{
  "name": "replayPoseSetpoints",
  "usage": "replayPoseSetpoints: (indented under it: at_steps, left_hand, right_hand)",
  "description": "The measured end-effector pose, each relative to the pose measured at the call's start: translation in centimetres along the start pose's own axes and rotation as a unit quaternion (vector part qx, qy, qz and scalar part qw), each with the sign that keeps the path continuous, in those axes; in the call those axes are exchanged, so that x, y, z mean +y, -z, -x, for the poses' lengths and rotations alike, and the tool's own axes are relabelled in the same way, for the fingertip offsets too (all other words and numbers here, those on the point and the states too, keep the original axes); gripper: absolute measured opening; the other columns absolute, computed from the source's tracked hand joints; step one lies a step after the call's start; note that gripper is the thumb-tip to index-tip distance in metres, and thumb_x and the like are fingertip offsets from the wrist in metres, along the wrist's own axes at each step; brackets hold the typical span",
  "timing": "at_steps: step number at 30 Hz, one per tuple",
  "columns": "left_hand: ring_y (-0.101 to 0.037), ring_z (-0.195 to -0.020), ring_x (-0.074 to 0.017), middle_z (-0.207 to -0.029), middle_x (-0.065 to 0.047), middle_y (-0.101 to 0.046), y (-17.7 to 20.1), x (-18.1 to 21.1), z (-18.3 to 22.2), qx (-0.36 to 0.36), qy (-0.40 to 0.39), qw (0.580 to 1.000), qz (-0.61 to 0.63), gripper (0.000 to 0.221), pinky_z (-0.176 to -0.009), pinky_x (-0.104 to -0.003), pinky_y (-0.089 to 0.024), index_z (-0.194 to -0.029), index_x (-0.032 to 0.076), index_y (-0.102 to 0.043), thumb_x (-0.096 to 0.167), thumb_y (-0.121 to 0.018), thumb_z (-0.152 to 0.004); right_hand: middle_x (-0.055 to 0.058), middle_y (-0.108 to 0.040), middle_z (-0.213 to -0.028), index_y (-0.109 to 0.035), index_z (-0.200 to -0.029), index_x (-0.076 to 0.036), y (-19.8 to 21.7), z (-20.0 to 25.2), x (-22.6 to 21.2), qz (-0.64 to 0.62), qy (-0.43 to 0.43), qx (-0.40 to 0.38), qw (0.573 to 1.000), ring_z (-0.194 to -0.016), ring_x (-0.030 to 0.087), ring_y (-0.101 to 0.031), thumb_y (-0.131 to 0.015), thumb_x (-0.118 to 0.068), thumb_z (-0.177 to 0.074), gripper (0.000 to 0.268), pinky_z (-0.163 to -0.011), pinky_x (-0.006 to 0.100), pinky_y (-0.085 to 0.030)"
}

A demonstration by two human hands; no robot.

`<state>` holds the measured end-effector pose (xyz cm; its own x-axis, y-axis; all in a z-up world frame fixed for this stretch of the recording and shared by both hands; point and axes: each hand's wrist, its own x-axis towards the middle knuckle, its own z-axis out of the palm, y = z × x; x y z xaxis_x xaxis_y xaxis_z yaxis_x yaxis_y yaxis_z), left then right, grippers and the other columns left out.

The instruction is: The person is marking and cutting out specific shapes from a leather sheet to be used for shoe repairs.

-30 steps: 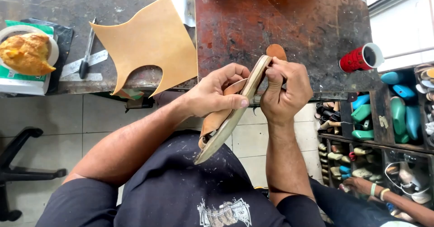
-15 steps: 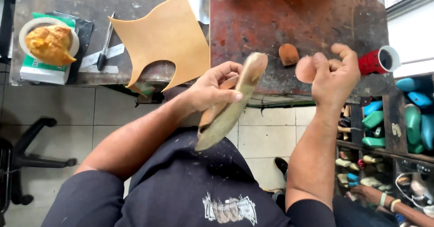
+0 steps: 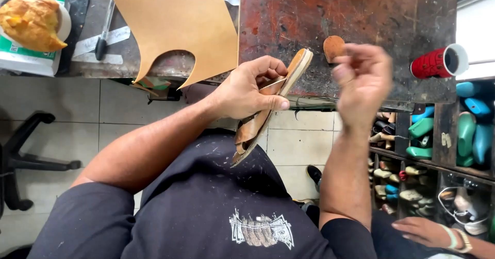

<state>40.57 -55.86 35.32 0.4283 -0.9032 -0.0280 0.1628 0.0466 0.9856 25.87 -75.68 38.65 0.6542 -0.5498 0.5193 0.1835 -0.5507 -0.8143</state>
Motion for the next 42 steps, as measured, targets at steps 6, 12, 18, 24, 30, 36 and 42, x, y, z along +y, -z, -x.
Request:
replayPoseSetpoints:
  at_steps: [6, 12, 18, 24, 30, 36, 42]
  left_hand:
    - [-0.070, -0.088, -0.0273, -0.105, -0.019, -0.071, -0.3, -0.8, -0.2, 0.001, 0.002, 0.998, -0.062, 0.065, -0.075, -0.040, -0.063, -0.121, 0.014, -0.067, 0.027, -0.101, -0.067]
    - [-0.070, -0.093, -0.0355, -0.105, -0.023, -0.070, -0.2, -0.7, 0.3, -0.012, -0.021, 0.997, -0.077, 0.058, -0.080, -0.049, -0.061, -0.122, 0.012, -0.066, 0.024, -0.096, -0.074]
    - [-0.071, -0.102, -0.0340, -0.106, -0.020, -0.071, 0.1, -0.9, 0.2, -0.032, -0.022, 0.995, -0.092, 0.056, -0.086, -0.049, -0.059, -0.122, 0.012, -0.066, 0.023, -0.095, -0.076]
    - [-0.069, -0.101, -0.0218, -0.105, -0.010, -0.073, 0.9, -0.5, 0.5, -0.052, 0.076, 0.995, -0.045, 0.046, -0.089, -0.045, -0.058, -0.117, 0.019, -0.070, 0.018, -0.087, -0.074]
    - [-0.063, -0.082, -0.0072, -0.088, 0.007, -0.068, 1.7, 3.6, -3.0, 0.141, 0.165, 0.974, -0.058, 0.029, -0.075, -0.028, -0.053, -0.102, 0.020, -0.071, 0.027, -0.073, -0.074]
    - [-0.073, -0.094, -0.0134, -0.104, -0.002, -0.074, 0.8, 2.5, -9.3, 0.140, 0.129, 0.982, 0.014, 0.028, -0.084, -0.030, -0.067, -0.112, 0.010, -0.063, 0.009, -0.072, -0.086]
    - [-0.067, -0.074, -0.0219, -0.078, 0.000, -0.074, 2.1, 0.4, -10.8, 0.183, -0.006, 0.886, -0.425, 0.036, -0.064, -0.043, -0.052, -0.085, 0.016, -0.065, 0.044, -0.087, -0.080]
  right_hand:
    - [0.027, -0.066, -0.130, -0.051, -0.130, 0.000, -3.4, 2.8, 0.6, -0.230, -0.130, -0.071, 0.962, -0.110, 0.025, -0.072, -0.078, -0.005, -0.091, 0.047, -0.089, 0.037, -0.061]
    - [0.033, -0.065, -0.130, -0.047, -0.126, 0.001, -3.3, 3.0, 1.3, -0.285, -0.156, -0.068, 0.943, -0.110, 0.029, -0.072, -0.076, 0.002, -0.089, 0.047, -0.088, 0.038, -0.063]
    - [0.032, -0.064, -0.128, -0.045, -0.131, 0.001, -3.1, 3.2, 1.0, -0.253, -0.138, -0.086, 0.954, -0.104, 0.026, -0.072, -0.078, -0.005, -0.089, 0.053, -0.081, 0.035, -0.064]
    - [0.019, -0.068, -0.121, -0.048, -0.138, 0.002, -2.6, 5.1, 1.1, 0.071, -0.039, -0.077, 0.994, -0.088, 0.024, -0.069, -0.088, -0.043, -0.086, 0.079, -0.076, 0.036, -0.058]
    - [0.012, -0.071, -0.120, -0.048, -0.132, -0.006, 2.1, 2.0, 2.5, 0.349, -0.141, 0.012, 0.926, -0.078, 0.016, -0.062, -0.083, -0.021, -0.090, 0.056, -0.070, 0.035, -0.056]
    - [0.012, -0.059, -0.127, -0.048, -0.134, -0.014, 1.3, -0.2, 6.1, 0.458, -0.221, -0.076, 0.857, -0.127, 0.030, -0.047, -0.084, -0.042, -0.080, 0.070, -0.083, 0.056, -0.050]
    - [0.011, -0.070, -0.102, -0.064, -0.109, -0.009, 2.2, 1.0, 9.1, 0.493, -0.034, -0.016, 0.869, -0.102, 0.038, -0.059, -0.086, -0.031, -0.081, 0.042, -0.073, 0.054, -0.050]
